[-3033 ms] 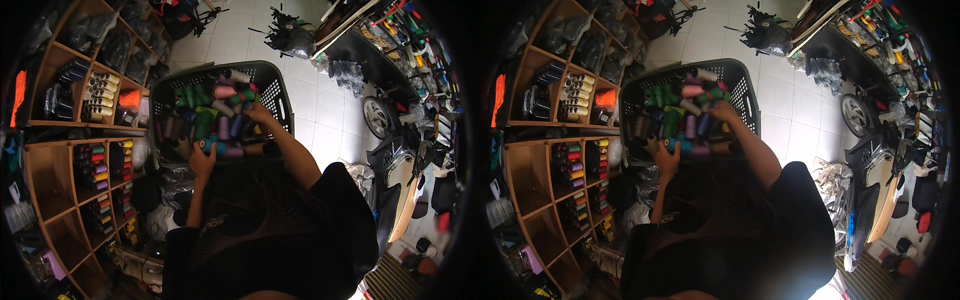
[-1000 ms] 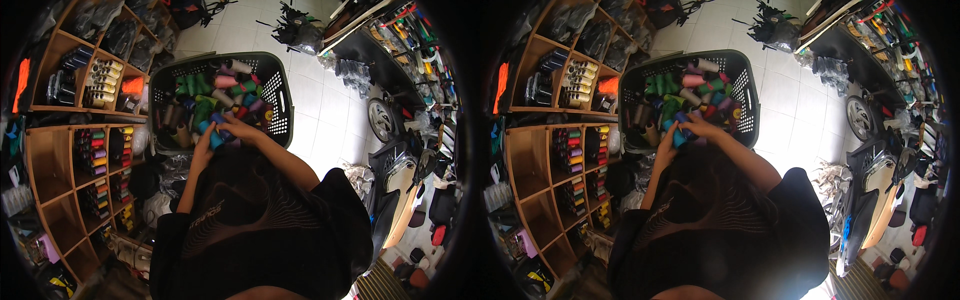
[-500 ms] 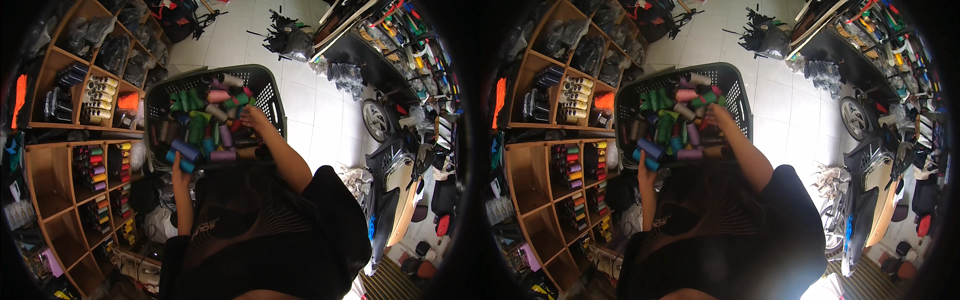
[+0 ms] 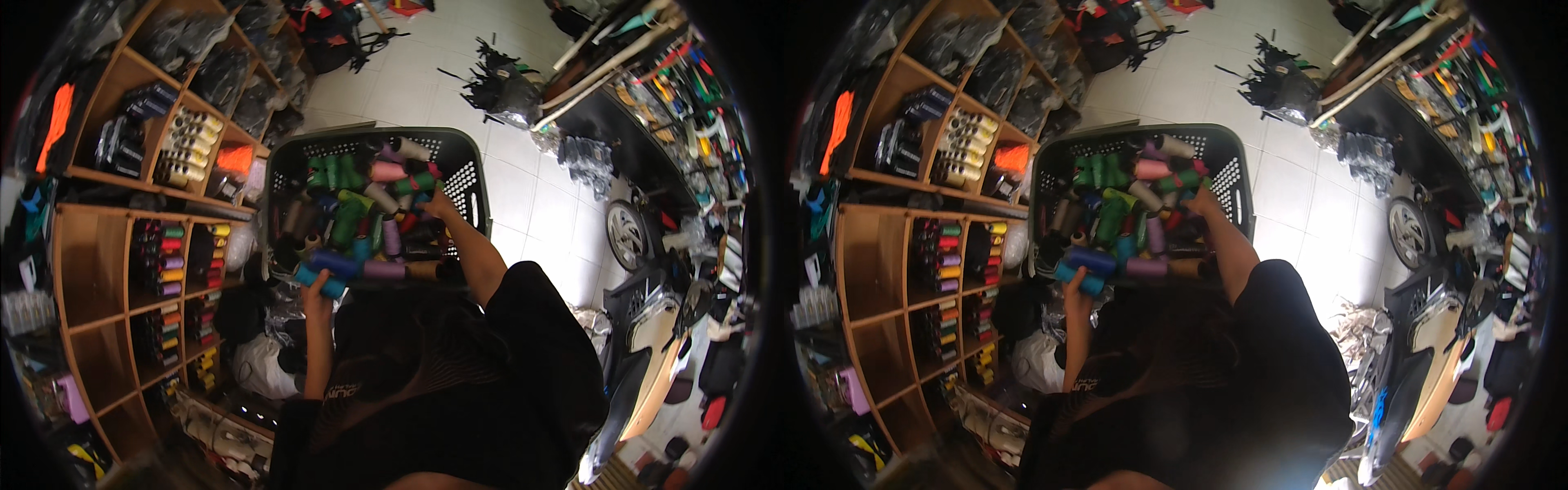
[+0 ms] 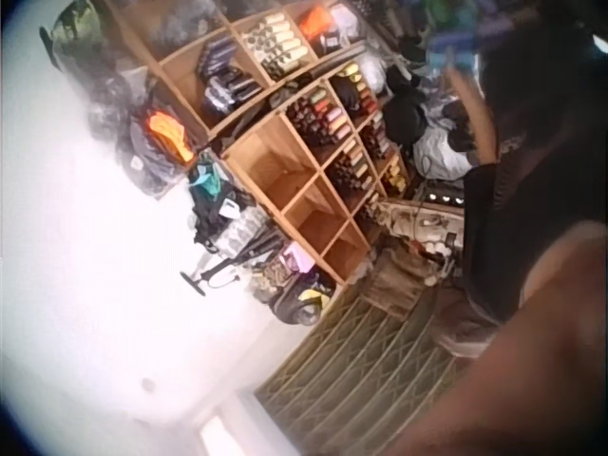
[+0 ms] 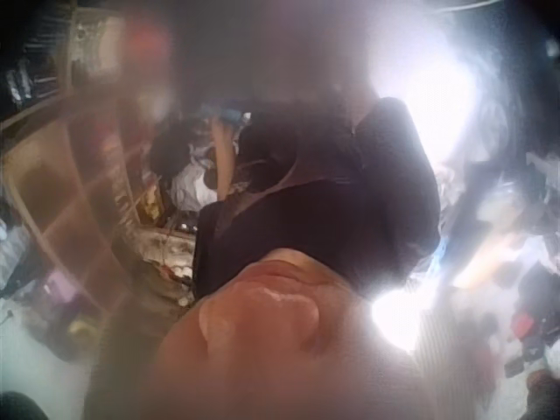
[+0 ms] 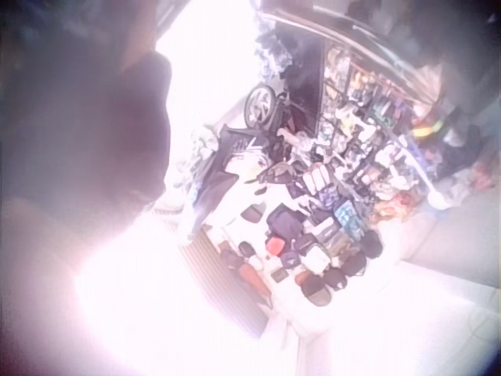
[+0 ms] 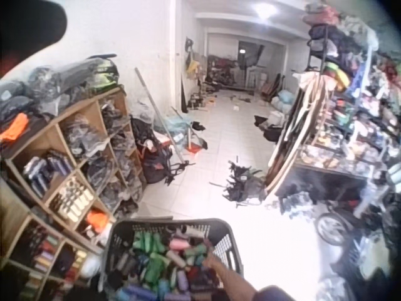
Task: The person picks up thread spools from a basket and places them onto wooden shelves. They handle spools of various colors, arranging them in rows on the shelves.
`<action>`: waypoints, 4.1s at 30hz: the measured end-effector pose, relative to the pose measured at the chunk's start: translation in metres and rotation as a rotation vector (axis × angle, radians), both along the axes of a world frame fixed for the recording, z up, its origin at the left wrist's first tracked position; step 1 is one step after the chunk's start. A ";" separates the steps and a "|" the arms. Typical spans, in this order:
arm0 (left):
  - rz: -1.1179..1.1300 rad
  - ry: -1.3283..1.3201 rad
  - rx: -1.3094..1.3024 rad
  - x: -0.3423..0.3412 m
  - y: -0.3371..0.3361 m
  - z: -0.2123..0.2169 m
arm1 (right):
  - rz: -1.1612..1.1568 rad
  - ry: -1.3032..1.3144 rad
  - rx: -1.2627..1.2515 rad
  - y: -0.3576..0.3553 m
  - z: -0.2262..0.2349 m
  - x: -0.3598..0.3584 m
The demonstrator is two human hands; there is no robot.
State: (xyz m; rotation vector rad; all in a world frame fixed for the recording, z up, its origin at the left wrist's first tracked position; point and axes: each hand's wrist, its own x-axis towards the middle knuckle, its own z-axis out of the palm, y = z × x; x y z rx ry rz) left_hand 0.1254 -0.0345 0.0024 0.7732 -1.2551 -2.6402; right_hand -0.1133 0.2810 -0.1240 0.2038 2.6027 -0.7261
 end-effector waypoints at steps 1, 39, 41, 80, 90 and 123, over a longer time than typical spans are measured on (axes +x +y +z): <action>-0.015 -0.019 -0.079 0.001 0.000 -0.001 | -0.001 -0.040 0.033 -0.008 0.008 0.005; -0.320 -0.071 -0.191 -0.083 0.069 0.042 | -0.594 -0.060 -1.106 0.006 0.152 0.115; -0.256 -0.088 -0.067 -0.088 0.070 0.040 | -0.564 -0.062 -1.078 -0.001 0.152 0.115; -0.010 -0.134 0.354 -0.100 0.028 0.025 | -0.702 -0.376 -1.174 0.009 0.128 0.109; 0.004 -0.112 0.344 -0.105 0.027 0.020 | -0.738 -0.390 -1.195 0.019 0.118 0.124; -0.324 -0.052 -0.098 -0.149 0.134 0.036 | 0.114 -0.058 -0.694 -0.019 0.087 0.146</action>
